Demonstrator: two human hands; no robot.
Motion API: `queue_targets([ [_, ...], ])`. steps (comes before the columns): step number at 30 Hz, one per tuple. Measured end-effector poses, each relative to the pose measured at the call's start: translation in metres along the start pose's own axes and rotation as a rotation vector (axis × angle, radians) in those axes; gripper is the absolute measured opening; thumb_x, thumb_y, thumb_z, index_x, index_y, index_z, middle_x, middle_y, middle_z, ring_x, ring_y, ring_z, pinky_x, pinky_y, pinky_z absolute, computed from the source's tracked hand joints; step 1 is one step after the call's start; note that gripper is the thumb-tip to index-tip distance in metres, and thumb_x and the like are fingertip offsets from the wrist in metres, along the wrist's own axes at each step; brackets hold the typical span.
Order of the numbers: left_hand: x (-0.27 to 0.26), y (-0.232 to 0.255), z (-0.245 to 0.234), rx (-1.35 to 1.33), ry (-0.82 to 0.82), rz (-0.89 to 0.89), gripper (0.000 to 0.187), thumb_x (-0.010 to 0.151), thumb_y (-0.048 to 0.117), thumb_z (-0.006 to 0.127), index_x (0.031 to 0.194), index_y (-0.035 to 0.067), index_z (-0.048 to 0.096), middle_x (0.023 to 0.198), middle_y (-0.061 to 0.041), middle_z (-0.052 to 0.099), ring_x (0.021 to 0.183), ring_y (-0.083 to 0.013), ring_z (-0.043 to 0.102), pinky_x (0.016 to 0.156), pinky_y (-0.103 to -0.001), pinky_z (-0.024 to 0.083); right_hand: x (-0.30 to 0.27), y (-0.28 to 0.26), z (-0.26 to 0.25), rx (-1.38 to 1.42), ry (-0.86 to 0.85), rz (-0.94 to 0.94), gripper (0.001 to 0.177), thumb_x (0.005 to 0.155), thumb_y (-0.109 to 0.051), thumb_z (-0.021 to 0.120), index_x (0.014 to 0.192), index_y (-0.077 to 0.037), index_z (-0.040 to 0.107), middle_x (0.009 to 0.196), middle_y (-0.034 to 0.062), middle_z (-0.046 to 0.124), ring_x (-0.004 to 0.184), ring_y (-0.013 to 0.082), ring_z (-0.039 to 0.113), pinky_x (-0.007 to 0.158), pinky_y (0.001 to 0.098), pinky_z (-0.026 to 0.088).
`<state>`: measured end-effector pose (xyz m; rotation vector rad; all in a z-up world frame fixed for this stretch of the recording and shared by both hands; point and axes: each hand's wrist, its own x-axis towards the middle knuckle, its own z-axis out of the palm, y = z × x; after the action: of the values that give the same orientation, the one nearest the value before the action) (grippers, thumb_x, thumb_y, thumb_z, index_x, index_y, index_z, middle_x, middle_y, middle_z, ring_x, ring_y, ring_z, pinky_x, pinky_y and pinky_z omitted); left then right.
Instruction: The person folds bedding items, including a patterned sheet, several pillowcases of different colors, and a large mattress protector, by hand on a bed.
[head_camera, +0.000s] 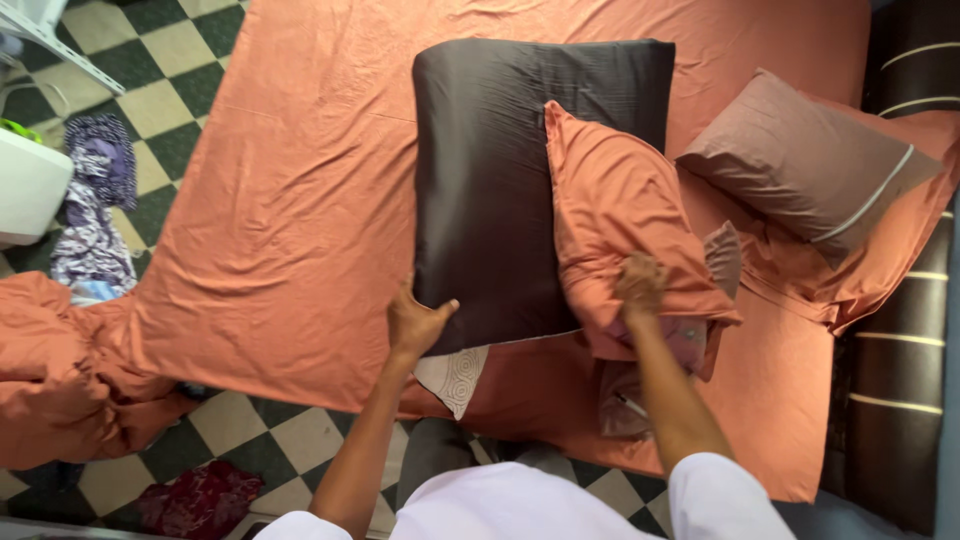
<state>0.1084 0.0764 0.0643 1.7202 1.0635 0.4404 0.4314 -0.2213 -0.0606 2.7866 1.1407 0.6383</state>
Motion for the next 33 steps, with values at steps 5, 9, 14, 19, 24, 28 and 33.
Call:
queue_targets([
  [5,-0.013,0.015,-0.082,-0.246,0.115,0.074,0.061,0.062,0.01,0.092,0.114,-0.009,0.064,0.102,-0.019,0.075,0.089,-0.0288,0.074,0.084,-0.038,0.061,0.02,0.049,-0.043,-0.087,0.036,0.096,0.035,0.105,-0.043,0.049,0.097,-0.014,0.068,0.103,0.0076,0.069,0.094,0.0278,0.066,0.082,0.0483,0.046],
  [9,-0.03,0.02,-0.166,-0.492,0.234,0.065,0.072,0.058,0.001,0.09,0.124,-0.005,0.062,0.113,-0.014,0.07,0.098,-0.0249,0.069,0.091,-0.035,0.058,0.038,0.068,-0.061,-0.135,-0.07,0.199,0.049,0.109,-0.055,0.045,0.098,-0.015,0.071,0.092,0.0095,0.071,0.082,0.0294,0.068,0.07,0.048,0.049],
  [14,-0.056,0.001,-0.275,-0.768,0.336,0.13,0.066,0.066,-0.009,0.082,0.129,-0.004,0.063,0.121,-0.015,0.068,0.105,-0.0266,0.069,0.093,-0.038,0.06,0.052,0.07,-0.078,-0.062,-0.25,0.435,0.061,0.111,-0.065,0.045,0.1,-0.015,0.077,0.09,0.0141,0.074,0.078,0.0359,0.072,0.056,0.0525,0.054],
  [19,-0.109,0.008,-0.322,-0.935,0.446,0.268,0.067,0.071,-0.012,0.08,0.134,-0.004,0.06,0.127,-0.014,0.066,0.113,-0.0277,0.067,0.102,-0.037,0.058,0.075,0.012,-0.078,0.199,-0.67,0.512,0.046,0.099,-0.045,0.059,0.107,-0.005,0.081,0.097,0.0202,0.074,0.092,0.036,0.073,0.076,0.0499,0.055],
  [24,-0.161,0.041,-0.313,-0.584,0.364,0.331,0.074,0.069,-0.004,0.084,0.137,0.0,0.056,0.13,-0.009,0.065,0.117,-0.0231,0.066,0.104,-0.035,0.054,0.066,-0.129,-0.066,0.861,-0.645,0.085,0.043,0.097,-0.041,0.067,0.11,0.0,0.074,0.08,0.0169,0.068,0.071,0.0284,0.066,0.067,0.0439,0.053],
  [28,-0.178,0.055,-0.269,-0.023,0.208,0.474,0.069,0.068,0.007,0.088,0.129,-0.005,0.058,0.119,-0.02,0.069,0.11,-0.0303,0.07,0.097,-0.04,0.055,0.053,-0.242,-0.144,1.368,-0.977,-0.126,0.056,0.104,-0.053,0.049,0.139,-0.011,0.06,0.125,0.0065,0.069,0.107,0.0188,0.068,0.09,0.0322,0.056],
  [33,-0.199,0.069,-0.194,0.363,-0.029,0.303,0.068,0.065,0.018,0.085,0.127,0.001,0.061,0.102,-0.027,0.071,0.095,-0.0433,0.07,0.082,-0.048,0.056,0.06,-0.31,-0.273,1.634,-1.096,-0.035,0.08,0.088,-0.069,0.05,0.145,-0.013,0.052,0.129,0.0066,0.065,0.113,0.0219,0.064,0.092,0.0414,0.051],
])
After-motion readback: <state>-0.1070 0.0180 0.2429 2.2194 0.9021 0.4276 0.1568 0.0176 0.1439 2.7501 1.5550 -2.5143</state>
